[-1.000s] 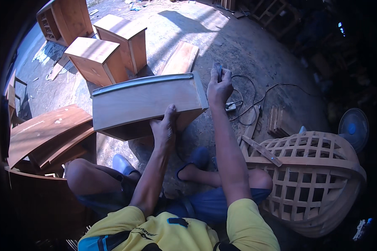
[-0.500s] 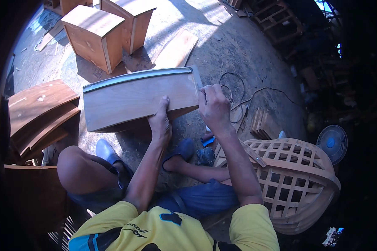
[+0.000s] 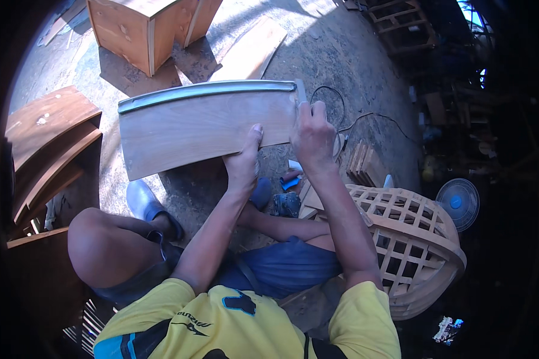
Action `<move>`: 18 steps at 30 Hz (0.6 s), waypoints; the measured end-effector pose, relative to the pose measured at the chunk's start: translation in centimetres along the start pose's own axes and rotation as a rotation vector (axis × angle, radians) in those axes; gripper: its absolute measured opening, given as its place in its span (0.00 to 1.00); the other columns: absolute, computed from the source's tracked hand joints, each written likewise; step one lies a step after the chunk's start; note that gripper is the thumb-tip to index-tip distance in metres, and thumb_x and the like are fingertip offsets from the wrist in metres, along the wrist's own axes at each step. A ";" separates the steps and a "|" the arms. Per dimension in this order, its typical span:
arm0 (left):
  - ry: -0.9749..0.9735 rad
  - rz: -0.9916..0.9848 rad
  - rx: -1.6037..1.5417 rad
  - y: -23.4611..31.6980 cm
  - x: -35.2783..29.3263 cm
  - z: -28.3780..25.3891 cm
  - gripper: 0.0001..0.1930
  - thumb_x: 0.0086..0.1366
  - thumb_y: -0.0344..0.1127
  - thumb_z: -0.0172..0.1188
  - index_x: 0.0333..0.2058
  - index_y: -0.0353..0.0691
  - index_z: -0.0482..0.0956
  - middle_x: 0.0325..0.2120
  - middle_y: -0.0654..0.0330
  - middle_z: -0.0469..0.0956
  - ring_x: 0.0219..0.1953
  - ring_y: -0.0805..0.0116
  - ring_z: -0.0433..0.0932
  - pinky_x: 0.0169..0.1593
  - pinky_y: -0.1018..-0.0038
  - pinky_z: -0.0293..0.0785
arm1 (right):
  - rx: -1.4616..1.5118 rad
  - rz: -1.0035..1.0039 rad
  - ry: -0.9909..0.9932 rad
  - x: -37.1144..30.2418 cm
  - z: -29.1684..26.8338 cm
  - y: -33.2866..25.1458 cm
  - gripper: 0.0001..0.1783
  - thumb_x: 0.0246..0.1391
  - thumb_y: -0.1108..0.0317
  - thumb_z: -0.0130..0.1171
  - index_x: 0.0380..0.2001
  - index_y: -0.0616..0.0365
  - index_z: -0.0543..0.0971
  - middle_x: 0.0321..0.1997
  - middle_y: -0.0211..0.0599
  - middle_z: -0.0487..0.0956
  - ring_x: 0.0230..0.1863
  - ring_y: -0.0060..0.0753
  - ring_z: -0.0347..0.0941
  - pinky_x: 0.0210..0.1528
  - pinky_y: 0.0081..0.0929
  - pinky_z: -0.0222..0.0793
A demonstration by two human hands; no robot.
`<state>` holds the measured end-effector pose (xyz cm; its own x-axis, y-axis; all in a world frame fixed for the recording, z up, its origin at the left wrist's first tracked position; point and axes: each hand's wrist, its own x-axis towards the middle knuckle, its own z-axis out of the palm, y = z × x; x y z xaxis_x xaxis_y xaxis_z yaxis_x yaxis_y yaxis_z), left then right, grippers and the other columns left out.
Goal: The person sands the inner surfaces of a wooden drawer and the edges of its front panel using sandpaper.
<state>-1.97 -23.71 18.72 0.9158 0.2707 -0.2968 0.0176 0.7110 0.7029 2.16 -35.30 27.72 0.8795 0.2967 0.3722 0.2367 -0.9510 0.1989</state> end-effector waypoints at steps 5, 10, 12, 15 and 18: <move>0.017 -0.025 -0.009 0.9 -0.3 -0.9 0.22 0.67 0.33 0.71 0.56 0.27 0.78 0.50 0.52 0.82 0.51 0.64 0.82 0.58 0.68 0.77 | -0.053 -0.093 -0.007 0.4 0.8 -0.5 0.09 0.56 0.77 0.60 0.42 0.62 0.77 0.37 0.47 0.73 0.28 0.53 0.82 0.29 0.46 0.81; -0.054 -0.052 0.005 0.4 -1.2 -0.2 0.23 0.67 0.33 0.71 0.56 0.28 0.78 0.50 0.52 0.82 0.51 0.65 0.82 0.58 0.68 0.77 | -0.100 -0.065 -0.066 -0.4 0.0 1.0 0.08 0.56 0.79 0.59 0.40 0.61 0.76 0.36 0.48 0.73 0.28 0.53 0.82 0.28 0.46 0.80; -0.076 -0.065 -0.004 0.3 -0.8 -0.8 0.23 0.67 0.33 0.71 0.56 0.28 0.78 0.50 0.52 0.82 0.51 0.65 0.82 0.58 0.67 0.77 | -0.113 -0.117 0.004 2.0 1.0 1.0 0.09 0.54 0.79 0.60 0.39 0.61 0.75 0.36 0.47 0.72 0.28 0.52 0.82 0.28 0.46 0.80; -0.003 -0.010 -0.057 0.1 0.2 -1.2 0.23 0.67 0.33 0.71 0.56 0.28 0.78 0.50 0.52 0.82 0.51 0.65 0.82 0.58 0.67 0.77 | -0.049 -0.106 -0.114 -2.5 -0.1 -0.3 0.08 0.55 0.78 0.60 0.38 0.61 0.75 0.36 0.48 0.72 0.28 0.53 0.82 0.28 0.46 0.81; -0.006 0.042 -0.007 0.3 -0.3 -0.1 0.24 0.66 0.32 0.72 0.57 0.27 0.77 0.51 0.51 0.81 0.51 0.64 0.82 0.58 0.68 0.77 | -0.065 -0.069 -0.073 -2.5 -0.7 0.7 0.06 0.55 0.78 0.60 0.37 0.61 0.74 0.35 0.49 0.72 0.28 0.54 0.82 0.29 0.46 0.81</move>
<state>-2.31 -23.53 18.97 0.9181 0.2963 -0.2633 -0.0234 0.7036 0.7102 -0.18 -36.64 27.55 0.8903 0.3518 0.2892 0.2723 -0.9202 0.2812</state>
